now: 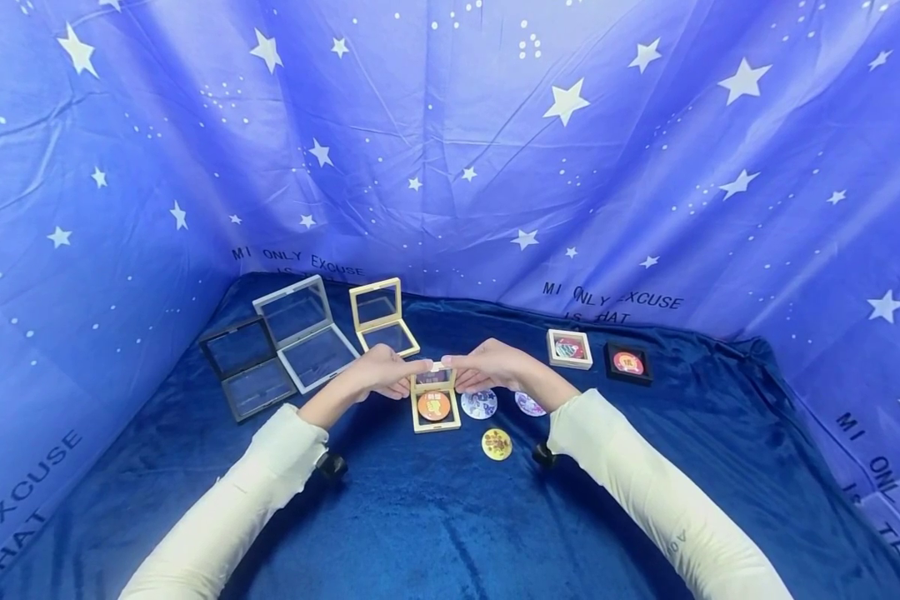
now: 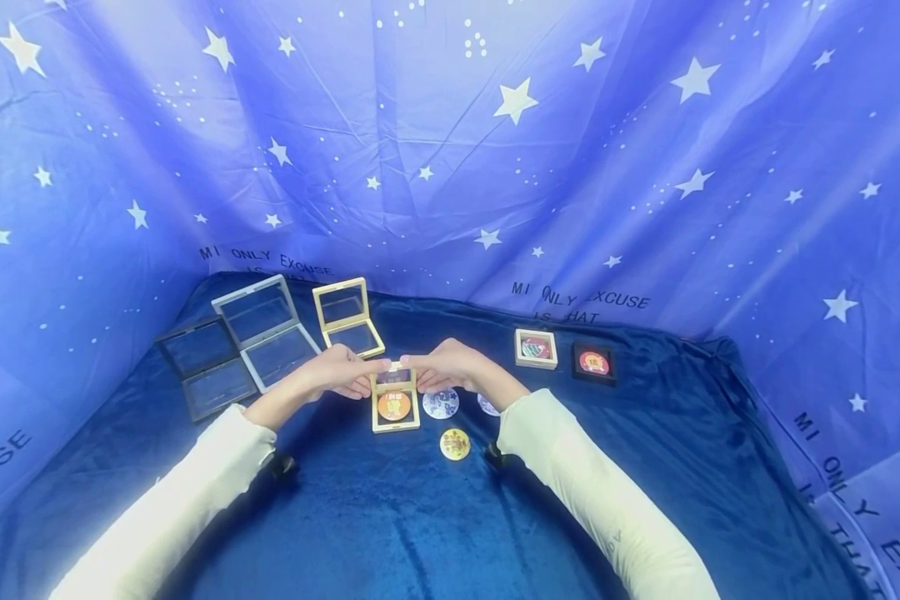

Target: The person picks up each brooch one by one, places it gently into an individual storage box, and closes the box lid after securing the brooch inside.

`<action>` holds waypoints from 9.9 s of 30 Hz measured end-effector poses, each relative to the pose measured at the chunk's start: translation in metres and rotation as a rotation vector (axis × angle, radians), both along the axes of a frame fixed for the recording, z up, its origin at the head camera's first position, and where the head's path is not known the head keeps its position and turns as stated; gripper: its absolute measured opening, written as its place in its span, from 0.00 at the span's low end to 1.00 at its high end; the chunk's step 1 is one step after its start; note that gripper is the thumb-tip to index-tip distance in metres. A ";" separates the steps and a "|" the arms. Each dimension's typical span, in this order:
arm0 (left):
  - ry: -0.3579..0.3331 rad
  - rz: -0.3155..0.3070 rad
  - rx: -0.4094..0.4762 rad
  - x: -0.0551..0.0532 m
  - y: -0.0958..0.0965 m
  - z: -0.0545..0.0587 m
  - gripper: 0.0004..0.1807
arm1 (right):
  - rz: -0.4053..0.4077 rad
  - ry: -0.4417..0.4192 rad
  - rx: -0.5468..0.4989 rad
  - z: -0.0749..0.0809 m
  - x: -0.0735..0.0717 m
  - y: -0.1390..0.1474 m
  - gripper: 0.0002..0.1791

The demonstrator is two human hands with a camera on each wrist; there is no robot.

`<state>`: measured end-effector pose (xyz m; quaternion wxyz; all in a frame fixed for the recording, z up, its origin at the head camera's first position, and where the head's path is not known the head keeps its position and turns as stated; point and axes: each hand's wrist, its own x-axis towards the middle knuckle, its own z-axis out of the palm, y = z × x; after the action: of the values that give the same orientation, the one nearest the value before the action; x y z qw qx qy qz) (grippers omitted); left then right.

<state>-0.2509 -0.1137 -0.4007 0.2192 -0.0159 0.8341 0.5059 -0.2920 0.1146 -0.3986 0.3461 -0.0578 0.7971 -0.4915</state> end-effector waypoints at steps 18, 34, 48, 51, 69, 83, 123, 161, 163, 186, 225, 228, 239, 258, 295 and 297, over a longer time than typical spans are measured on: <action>0.043 -0.188 -0.045 -0.004 -0.009 0.000 0.24 | 0.065 0.023 -0.010 0.000 0.003 0.004 0.21; 0.274 -0.360 -0.214 -0.002 -0.015 -0.002 0.19 | 0.105 0.205 0.173 -0.004 0.005 0.001 0.25; 0.269 -0.415 -0.219 -0.002 -0.017 0.004 0.18 | 0.151 0.256 0.173 -0.008 0.009 0.003 0.29; 0.267 -0.422 -0.217 -0.002 -0.017 0.005 0.18 | 0.148 0.266 0.177 -0.007 0.011 0.003 0.28; 0.345 -0.439 -0.290 0.000 -0.012 0.003 0.22 | 0.168 0.400 0.250 -0.009 0.022 -0.003 0.27; 0.496 -0.431 -0.363 0.011 -0.004 -0.008 0.19 | 0.131 0.546 0.352 -0.012 0.037 -0.011 0.27; 0.592 -0.375 -0.459 0.028 0.008 -0.017 0.16 | 0.221 0.812 0.396 -0.025 0.055 -0.014 0.18; 0.618 -0.338 -0.504 0.031 0.014 -0.024 0.21 | 0.130 0.777 0.494 -0.024 0.062 -0.022 0.29; 0.616 -0.339 -0.500 0.030 0.014 -0.024 0.21 | 0.131 0.772 0.500 -0.023 0.061 -0.022 0.29; 0.557 -0.306 -0.504 0.034 0.015 -0.019 0.22 | -0.081 0.605 0.313 -0.019 0.055 -0.017 0.12; 0.562 -0.293 -0.493 0.034 0.011 -0.022 0.27 | -0.117 0.551 0.380 -0.028 0.057 -0.028 0.10; 0.570 -0.297 -0.472 0.033 0.010 -0.022 0.24 | -0.128 0.551 0.381 -0.027 0.056 -0.028 0.10; 0.623 -0.263 -0.426 0.029 0.000 -0.011 0.21 | -0.164 0.537 0.421 -0.026 0.053 -0.027 0.07; 0.712 0.056 -0.464 0.025 -0.077 0.039 0.15 | -0.213 0.599 0.459 0.003 0.028 -0.006 0.09; 0.725 0.461 -0.598 0.046 -0.196 0.021 0.21 | -0.399 0.546 0.594 0.035 -0.053 0.060 0.11; 0.704 0.445 -0.599 0.046 -0.199 0.019 0.21 | -0.409 0.522 0.605 0.033 -0.057 0.060 0.10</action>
<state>-0.2053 -0.3125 -0.3817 -0.2021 -0.0838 0.9422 0.2539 -0.3486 0.1743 -0.3656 0.0305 0.0826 0.9606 -0.2636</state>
